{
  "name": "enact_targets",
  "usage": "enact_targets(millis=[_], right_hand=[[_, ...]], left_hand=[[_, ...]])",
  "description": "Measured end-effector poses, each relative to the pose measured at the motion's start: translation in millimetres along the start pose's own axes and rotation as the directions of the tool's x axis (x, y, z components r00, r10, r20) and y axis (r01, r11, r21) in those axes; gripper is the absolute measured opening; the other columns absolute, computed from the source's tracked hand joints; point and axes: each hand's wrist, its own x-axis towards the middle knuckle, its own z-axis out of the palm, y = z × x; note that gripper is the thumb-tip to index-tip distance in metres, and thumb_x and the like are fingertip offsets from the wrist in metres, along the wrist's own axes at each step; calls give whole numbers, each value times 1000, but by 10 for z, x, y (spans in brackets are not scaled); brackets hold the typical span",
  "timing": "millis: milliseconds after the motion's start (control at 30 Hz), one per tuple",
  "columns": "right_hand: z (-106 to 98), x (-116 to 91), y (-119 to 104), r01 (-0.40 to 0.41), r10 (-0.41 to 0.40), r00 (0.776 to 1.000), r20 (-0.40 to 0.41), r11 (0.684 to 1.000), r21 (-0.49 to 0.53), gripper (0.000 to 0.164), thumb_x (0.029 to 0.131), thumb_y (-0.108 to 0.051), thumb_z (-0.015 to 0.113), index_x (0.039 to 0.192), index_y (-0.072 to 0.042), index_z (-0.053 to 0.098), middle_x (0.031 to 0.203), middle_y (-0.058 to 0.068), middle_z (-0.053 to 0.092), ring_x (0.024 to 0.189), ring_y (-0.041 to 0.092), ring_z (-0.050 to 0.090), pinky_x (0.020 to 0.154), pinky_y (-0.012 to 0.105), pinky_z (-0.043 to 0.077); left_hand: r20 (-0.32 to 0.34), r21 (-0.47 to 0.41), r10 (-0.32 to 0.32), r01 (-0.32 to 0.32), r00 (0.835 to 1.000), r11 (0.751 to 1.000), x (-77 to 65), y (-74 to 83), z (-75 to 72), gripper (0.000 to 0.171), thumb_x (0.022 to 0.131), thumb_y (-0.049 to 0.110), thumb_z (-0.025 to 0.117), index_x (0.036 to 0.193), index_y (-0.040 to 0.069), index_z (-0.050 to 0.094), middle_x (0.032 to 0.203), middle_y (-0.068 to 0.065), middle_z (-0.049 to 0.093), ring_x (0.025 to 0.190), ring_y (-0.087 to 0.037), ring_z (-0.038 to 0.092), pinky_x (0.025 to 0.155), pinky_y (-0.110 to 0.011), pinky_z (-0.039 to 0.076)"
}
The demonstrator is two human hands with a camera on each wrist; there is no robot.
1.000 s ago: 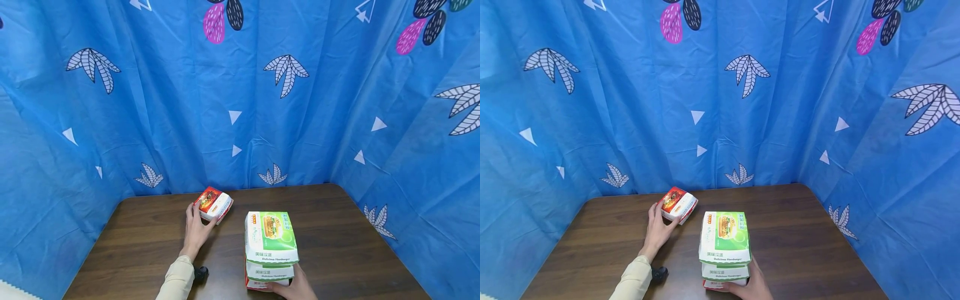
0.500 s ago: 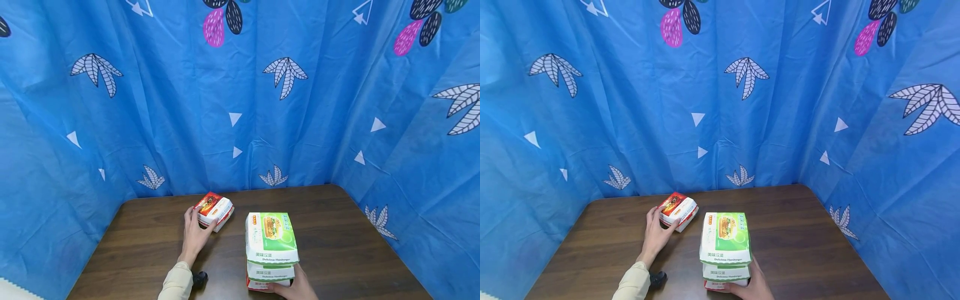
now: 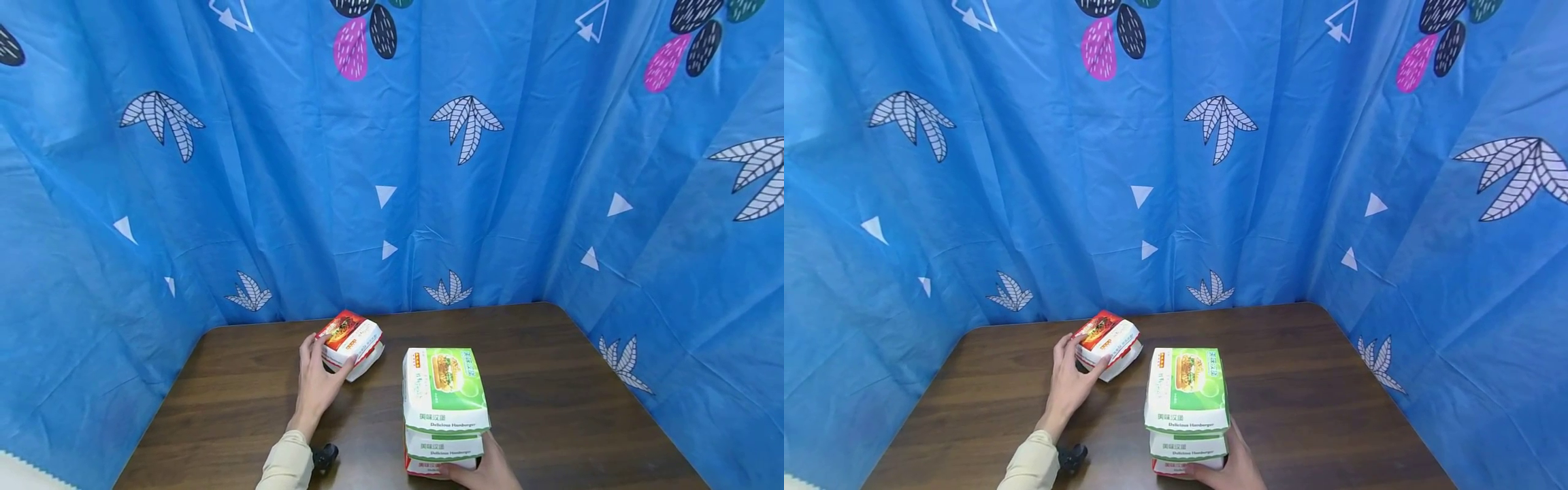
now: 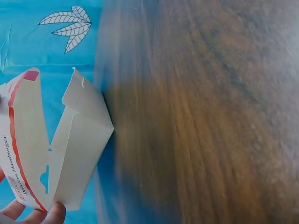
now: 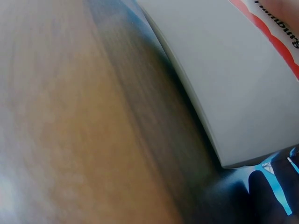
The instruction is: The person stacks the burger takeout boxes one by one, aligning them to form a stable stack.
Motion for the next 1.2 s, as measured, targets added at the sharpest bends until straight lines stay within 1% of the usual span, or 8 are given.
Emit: enact_targets(millis=[133,267,367,633,733,900,1033,1200], right_hand=[[-4,0,-6,-1,1,1000,-2,1000,-6,71,81,-30,88,137,-10,50,123,11,68,103,7,69,85,27,55],[-4,0,-4,-6,6,1000,0,1000,-6,70,81,-30,88,137,-10,50,123,11,68,103,6,69,85,27,55],[-4,-2,1,-10,10,1000,0,1000,-8,71,82,-30,88,138,-10,50,124,11,67,103,6,69,84,27,54],[4,0,-6,-12,12,1000,-3,1000,-11,72,81,-30,88,138,-10,50,123,11,68,103,7,69,84,28,55],[7,5,-8,-13,13,1000,-16,1000,-24,72,80,-31,89,137,-11,50,122,9,69,103,7,69,84,28,55],[1,7,-6,-12,11,1000,-19,999,-29,71,80,-31,89,136,-11,51,121,9,69,102,6,69,84,27,54],[4,-8,-7,-7,7,1000,-1,1000,-7,69,81,-30,88,136,-9,52,120,8,70,102,6,69,84,28,55],[1,-10,-16,-12,11,1000,13,1000,18,68,83,-29,87,136,-7,51,120,10,71,102,7,70,85,27,55]], left_hand=[[13,8,14,-15,1000,1000,-23,-22,-19,70,81,35,88,138,8,59,153,-24,34,137,-44,43,112,-60,41],[63,42,6,-8,998,999,-58,-67,-34,66,81,35,88,137,9,62,155,-25,32,137,-45,41,112,-62,40],[97,67,-7,0,995,998,-80,-103,-38,65,82,36,87,137,11,62,156,-24,30,138,-45,39,113,-62,39],[130,113,-13,-2,991,994,-107,-192,-9,67,83,37,86,140,13,61,158,-27,29,141,-49,38,113,-64,38],[163,118,-42,23,986,993,-95,-188,-12,71,83,41,85,143,15,57,162,-27,23,145,-50,32,114,-66,35],[217,125,-69,43,974,991,-93,-191,3,87,79,51,86,149,18,47,165,-27,16,148,-51,25,115,-69,32],[216,120,-68,42,974,992,-113,-210,17,85,80,46,86,149,17,45,164,-27,17,146,-51,27,114,-69,33],[186,116,-60,39,981,993,-123,-226,-3,80,82,41,86,148,16,49,160,-27,25,141,-50,35,112,-67,37]])
